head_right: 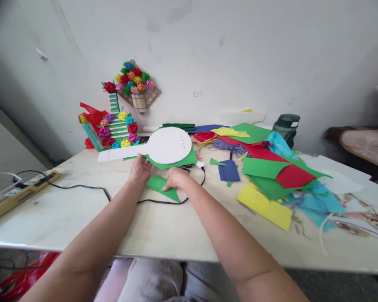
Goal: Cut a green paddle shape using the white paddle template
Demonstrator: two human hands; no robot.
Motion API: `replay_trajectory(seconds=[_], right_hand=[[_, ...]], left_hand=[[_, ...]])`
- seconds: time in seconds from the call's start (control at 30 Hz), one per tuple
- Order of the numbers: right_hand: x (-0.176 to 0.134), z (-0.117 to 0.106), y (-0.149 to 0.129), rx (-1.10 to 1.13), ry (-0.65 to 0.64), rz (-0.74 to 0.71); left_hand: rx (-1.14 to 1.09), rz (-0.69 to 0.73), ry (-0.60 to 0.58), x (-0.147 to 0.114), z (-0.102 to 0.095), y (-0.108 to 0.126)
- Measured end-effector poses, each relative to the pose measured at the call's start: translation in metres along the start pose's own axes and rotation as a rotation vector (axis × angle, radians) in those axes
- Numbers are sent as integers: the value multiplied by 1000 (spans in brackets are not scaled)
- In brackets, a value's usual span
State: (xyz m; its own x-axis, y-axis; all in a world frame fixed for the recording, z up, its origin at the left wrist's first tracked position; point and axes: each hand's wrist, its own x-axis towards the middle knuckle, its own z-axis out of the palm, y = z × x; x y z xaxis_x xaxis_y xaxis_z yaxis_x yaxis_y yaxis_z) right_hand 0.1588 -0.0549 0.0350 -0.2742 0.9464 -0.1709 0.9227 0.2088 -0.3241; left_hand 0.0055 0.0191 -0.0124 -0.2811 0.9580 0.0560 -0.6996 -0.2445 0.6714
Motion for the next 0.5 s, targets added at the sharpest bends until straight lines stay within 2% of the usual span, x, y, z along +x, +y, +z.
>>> replay_trajectory(seconds=[0.13,0.27,0.4,0.47,0.5], right_hand=[[3,3,2,35,25,18],[7,3,14,162,89,-62],[3,-4,32,613,-32,-137],[3,-10,41,868,22,-146],[4,-13,46,983,110,-136]], left_hand=[[4,-8,-4,-3,2,1],[18,-19,-3,-5,3,3],[2,-19,19,-4,4,4],[5,-23,3,-5,5,3],[4,-18,-4,-5,5,3]])
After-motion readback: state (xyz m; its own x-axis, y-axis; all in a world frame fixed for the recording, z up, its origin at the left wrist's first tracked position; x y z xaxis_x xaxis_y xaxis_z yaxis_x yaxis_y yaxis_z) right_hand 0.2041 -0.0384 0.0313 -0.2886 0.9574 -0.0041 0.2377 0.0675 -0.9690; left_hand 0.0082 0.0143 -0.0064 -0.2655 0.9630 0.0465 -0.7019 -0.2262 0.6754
